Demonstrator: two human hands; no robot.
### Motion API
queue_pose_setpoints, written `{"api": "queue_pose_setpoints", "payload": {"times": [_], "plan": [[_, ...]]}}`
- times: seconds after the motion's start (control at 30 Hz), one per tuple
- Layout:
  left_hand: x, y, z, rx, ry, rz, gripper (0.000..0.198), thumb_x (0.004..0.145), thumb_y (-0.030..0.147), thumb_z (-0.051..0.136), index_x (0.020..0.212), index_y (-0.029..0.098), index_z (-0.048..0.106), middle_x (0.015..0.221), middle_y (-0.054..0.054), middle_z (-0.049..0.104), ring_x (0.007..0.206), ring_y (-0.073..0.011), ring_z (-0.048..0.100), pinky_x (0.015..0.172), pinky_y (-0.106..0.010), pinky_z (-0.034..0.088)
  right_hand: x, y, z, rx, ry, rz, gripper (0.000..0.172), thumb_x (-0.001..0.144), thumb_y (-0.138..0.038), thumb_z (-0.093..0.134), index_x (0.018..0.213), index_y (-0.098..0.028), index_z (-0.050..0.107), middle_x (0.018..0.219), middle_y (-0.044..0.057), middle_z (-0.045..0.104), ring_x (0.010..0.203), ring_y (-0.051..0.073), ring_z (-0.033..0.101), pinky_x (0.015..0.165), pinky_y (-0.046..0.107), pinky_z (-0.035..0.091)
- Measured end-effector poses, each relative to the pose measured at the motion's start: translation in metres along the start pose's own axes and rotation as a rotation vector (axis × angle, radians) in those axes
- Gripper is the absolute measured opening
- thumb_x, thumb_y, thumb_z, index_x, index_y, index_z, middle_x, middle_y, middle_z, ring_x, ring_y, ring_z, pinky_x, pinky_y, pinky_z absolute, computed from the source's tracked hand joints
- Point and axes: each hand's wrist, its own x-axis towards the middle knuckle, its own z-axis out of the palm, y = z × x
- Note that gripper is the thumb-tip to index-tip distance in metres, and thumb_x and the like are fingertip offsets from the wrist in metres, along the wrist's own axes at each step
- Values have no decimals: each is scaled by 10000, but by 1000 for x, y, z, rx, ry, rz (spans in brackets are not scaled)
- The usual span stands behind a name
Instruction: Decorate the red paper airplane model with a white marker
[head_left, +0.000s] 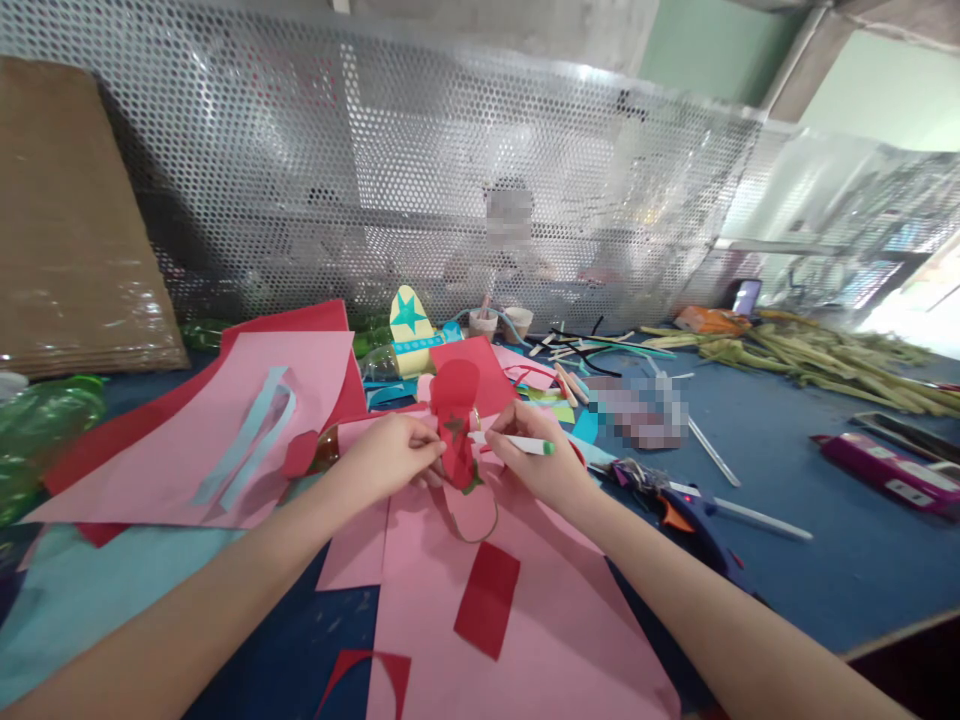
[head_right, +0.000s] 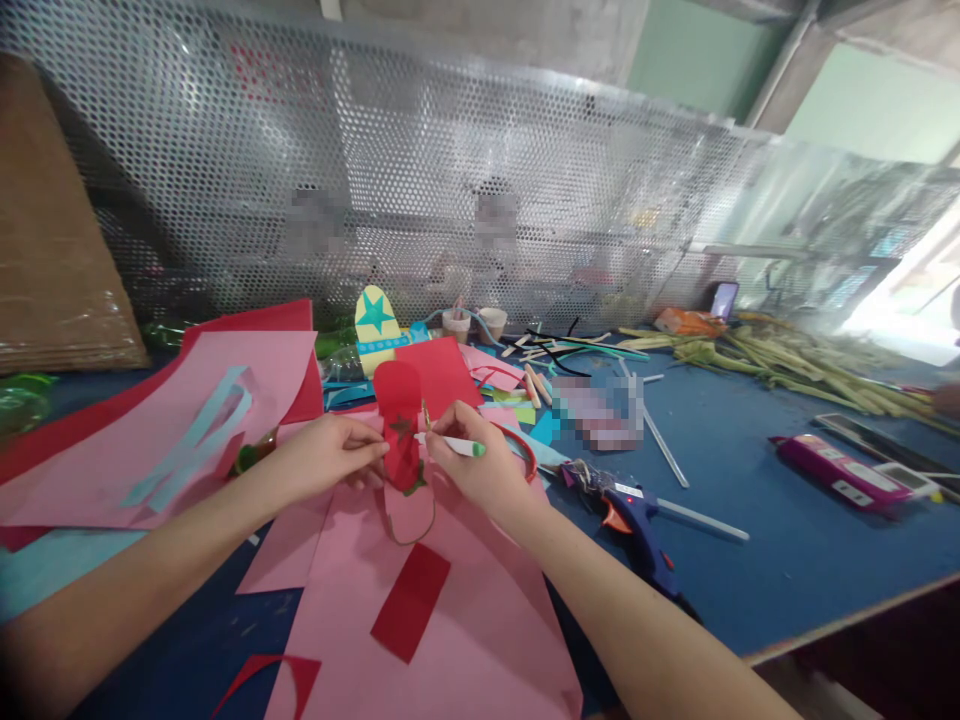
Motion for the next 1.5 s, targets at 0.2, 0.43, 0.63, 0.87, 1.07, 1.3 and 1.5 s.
{"api": "queue_pose_setpoints", "payload": {"times": [0.2, 0.43, 0.63, 0.87, 1.07, 1.3, 1.5], "plan": [[1, -1, 0, -3, 4, 11, 221, 811, 205, 507, 659, 175, 664, 670, -31, 739, 662, -199, 716, 597, -263, 540, 0, -1, -1, -2, 8, 10, 165, 768, -260, 571, 675, -221, 440, 596, -48, 488, 525, 116, 438, 500, 255, 316], [0, 0, 0, 15, 5, 9, 223, 807, 212, 504, 660, 173, 666, 674, -32, 739, 666, -200, 714, 596, -264, 537, -1, -3, 2, 35, -25, -11, 183, 799, -297, 573, 702, -217, 439, 618, -45, 499, 545, 115, 451, 520, 253, 340], [-1, 1, 0, 11, -7, 5, 224, 810, 212, 498, 653, 176, 653, 684, -33, 739, 672, -196, 713, 604, -267, 535, -1, -2, 2, 29, -31, -10, 186, 804, -310, 575, 708, -218, 444, 614, -41, 498, 544, 116, 454, 524, 256, 351], [-1, 2, 0, 4, 2, -4, 218, 801, 219, 501, 649, 184, 653, 673, -30, 734, 662, -202, 709, 612, -285, 538, -2, -4, 2, 32, -40, -5, 202, 808, -335, 574, 709, -217, 443, 618, -37, 506, 549, 114, 446, 521, 250, 357], [-2, 2, 1, 0, -4, -8, 237, 822, 194, 489, 653, 177, 655, 666, -25, 733, 662, -188, 710, 599, -262, 533, -2, -5, 2, 13, -53, 0, 193, 812, -328, 577, 717, -211, 456, 632, -37, 508, 556, 111, 443, 529, 250, 350], [-2, 2, 0, -1, -4, -9, 232, 818, 209, 492, 660, 177, 659, 685, -33, 738, 674, -199, 712, 616, -277, 535, -1, -4, 2, 24, -44, 1, 196, 806, -337, 576, 712, -214, 454, 624, -38, 513, 549, 115, 455, 514, 248, 350], [-1, 1, 0, 3, -12, 12, 223, 817, 222, 501, 666, 181, 660, 686, -33, 739, 677, -197, 712, 607, -269, 535, -1, -3, 2, 7, -17, -7, 179, 792, -292, 569, 688, -217, 445, 608, -39, 506, 534, 112, 449, 512, 250, 354]]}}
